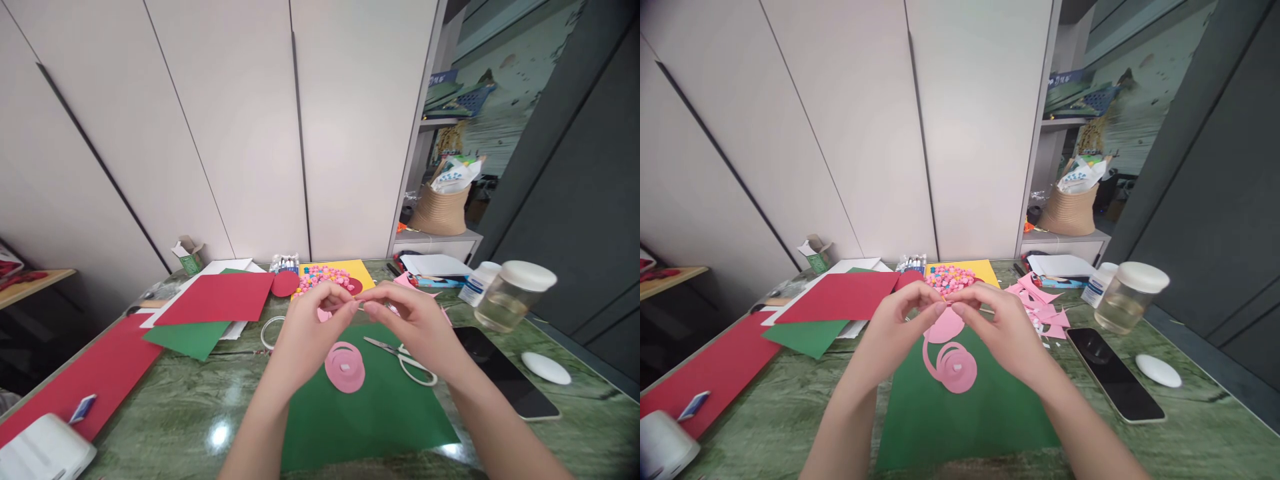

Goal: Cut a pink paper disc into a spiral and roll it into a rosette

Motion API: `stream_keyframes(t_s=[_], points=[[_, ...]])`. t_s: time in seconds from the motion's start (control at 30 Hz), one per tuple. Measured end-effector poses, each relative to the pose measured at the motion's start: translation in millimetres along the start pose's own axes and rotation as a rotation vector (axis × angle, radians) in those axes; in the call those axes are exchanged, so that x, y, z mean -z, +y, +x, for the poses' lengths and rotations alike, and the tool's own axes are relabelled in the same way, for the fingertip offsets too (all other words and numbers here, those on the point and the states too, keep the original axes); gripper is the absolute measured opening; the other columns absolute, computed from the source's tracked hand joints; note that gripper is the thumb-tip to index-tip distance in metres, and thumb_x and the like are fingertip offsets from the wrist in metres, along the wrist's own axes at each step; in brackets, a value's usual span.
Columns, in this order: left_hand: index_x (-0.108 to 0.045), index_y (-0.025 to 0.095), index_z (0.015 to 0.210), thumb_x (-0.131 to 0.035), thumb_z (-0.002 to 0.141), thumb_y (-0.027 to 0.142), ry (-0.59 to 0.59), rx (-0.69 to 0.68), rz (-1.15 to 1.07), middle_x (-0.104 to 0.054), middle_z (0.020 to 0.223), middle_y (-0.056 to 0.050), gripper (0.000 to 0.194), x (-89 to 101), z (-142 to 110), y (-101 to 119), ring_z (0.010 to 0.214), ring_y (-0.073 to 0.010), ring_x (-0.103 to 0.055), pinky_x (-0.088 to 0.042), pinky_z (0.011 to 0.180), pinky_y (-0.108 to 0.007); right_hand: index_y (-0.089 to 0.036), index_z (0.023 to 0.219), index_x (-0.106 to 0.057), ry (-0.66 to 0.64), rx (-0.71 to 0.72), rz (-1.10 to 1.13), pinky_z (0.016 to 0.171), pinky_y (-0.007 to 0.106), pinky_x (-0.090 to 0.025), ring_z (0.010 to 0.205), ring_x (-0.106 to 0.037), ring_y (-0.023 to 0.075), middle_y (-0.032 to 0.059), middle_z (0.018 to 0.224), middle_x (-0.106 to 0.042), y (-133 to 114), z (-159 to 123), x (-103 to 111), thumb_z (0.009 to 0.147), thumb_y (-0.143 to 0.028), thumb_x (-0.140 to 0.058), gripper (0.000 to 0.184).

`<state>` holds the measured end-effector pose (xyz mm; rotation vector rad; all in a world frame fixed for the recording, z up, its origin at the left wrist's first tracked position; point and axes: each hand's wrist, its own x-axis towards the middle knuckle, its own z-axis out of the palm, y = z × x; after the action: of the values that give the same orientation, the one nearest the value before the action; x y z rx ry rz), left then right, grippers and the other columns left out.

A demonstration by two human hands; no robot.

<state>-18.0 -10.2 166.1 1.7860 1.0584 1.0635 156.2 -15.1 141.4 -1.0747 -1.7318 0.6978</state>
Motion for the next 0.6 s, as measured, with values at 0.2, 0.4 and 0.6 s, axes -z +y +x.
stream_keyframes(t_s=[0.2, 0.4, 0.6], points=[[-0.059, 0.02, 0.081, -0.055, 0.084, 0.028, -0.006, -0.007, 0.011, -0.06, 0.079, 0.001, 0.009, 0.5, -0.9, -2.0, 0.075, -0.0131, -0.052, -0.041, 0.069, -0.027, -0.023, 0.091, -0.068, 0.006, 0.044, -0.022, 0.062, 0.025, -0.05, 0.072, -0.059, 0.0147, 0.0026, 0.079, -0.064, -1.6, 0.9, 0.2, 0.089, -0.03, -0.052, 0.018], [-0.058, 0.02, 0.079, -0.055, 0.084, 0.028, 0.011, -0.008, -0.018, -0.058, 0.076, 0.001, 0.011, 0.2, 0.5, -1.8, 0.072, -0.0121, -0.052, -0.041, 0.065, -0.025, -0.024, 0.093, -0.069, 0.026, 0.033, -0.028, 0.06, 0.025, -0.051, 0.071, -0.059, 0.015, 0.0033, 0.081, -0.065, -2.3, 0.0, 0.7, 0.09, -0.031, -0.052, 0.019], [-0.059, 0.019, 0.078, -0.056, 0.084, 0.028, 0.027, -0.01, 0.003, -0.059, 0.075, 0.001, 0.012, -0.3, -1.2, 0.7, 0.07, -0.012, -0.052, -0.042, 0.064, -0.024, -0.025, 0.091, -0.07, 0.032, 0.034, 0.01, 0.06, 0.025, -0.05, 0.073, -0.06, 0.0157, 0.0029, 0.082, -0.066, -2.1, -0.3, 1.3, 0.086, -0.034, -0.058, 0.016]])
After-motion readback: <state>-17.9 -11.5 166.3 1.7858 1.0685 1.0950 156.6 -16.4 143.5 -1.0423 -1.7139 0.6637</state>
